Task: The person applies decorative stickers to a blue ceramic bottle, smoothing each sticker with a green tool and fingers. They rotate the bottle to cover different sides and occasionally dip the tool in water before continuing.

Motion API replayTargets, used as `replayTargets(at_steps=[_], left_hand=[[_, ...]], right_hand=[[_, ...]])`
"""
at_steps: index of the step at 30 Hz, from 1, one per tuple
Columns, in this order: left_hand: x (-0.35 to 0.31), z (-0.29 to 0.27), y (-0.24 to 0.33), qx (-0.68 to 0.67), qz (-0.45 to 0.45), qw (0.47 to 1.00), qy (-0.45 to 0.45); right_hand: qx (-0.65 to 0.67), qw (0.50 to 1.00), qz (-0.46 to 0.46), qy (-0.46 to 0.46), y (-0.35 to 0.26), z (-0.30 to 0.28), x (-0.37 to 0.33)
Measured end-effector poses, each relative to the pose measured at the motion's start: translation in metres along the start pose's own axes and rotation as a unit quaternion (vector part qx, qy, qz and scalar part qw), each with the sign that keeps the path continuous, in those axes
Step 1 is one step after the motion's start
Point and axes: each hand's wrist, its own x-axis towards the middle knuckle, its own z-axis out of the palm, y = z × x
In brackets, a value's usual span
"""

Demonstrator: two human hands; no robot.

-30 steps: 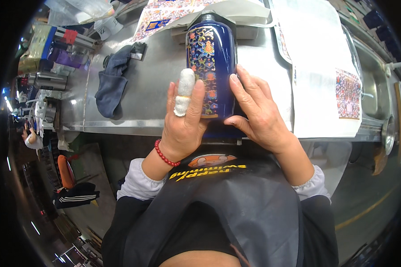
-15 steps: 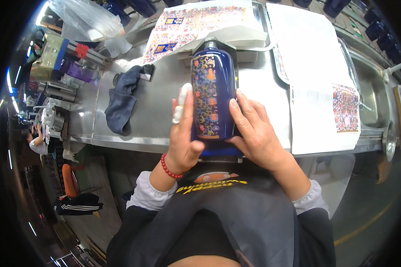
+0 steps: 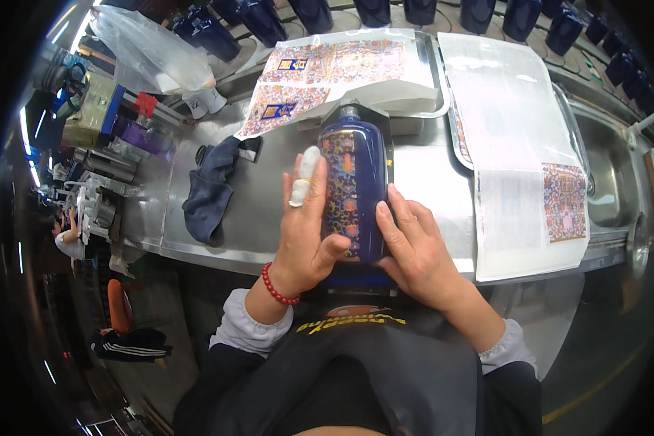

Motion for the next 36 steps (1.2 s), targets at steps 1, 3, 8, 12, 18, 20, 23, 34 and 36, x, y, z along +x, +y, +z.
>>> replayTargets(at_steps=[1,3,8,12,18,20,23,34,36], left_hand=[[0.002,0.004,-0.003,-0.022,-0.005,1.000,-0.010],[0.005,0.008,-0.008,0.025,0.031,0.999,-0.003],[0.018,0.006,-0.004,0.070,0.053,0.995,-0.041],[0.031,0.004,0.009,0.122,0.057,0.989,-0.054],[0.042,0.006,0.014,0.159,0.116,0.975,-0.105],[0.033,-0.008,0.000,0.066,0.093,0.992,-0.051],[0.004,-0.017,-0.014,-0.017,0.028,0.999,-0.026],[-0.017,0.007,-0.006,0.099,0.126,0.987,-0.033],[-0.013,0.003,-0.003,0.113,0.138,0.983,-0.049]], right_hand=[[0.006,1.000,0.001,0.003,-0.001,-0.001,0.000],[0.007,1.000,0.004,-0.004,-0.002,-0.001,0.001],[0.031,1.000,0.000,0.000,-0.002,0.005,0.000],[0.025,0.999,-0.001,0.022,-0.001,0.011,0.001],[0.024,1.000,0.005,0.013,-0.002,0.008,0.002],[0.019,1.000,0.008,0.001,-0.003,0.005,0.001],[0.022,1.000,0.011,-0.015,-0.003,0.002,0.000],[-0.004,0.999,0.027,-0.029,0.001,-0.003,-0.001],[-0.006,0.999,0.031,-0.030,0.000,-0.003,-0.002]])
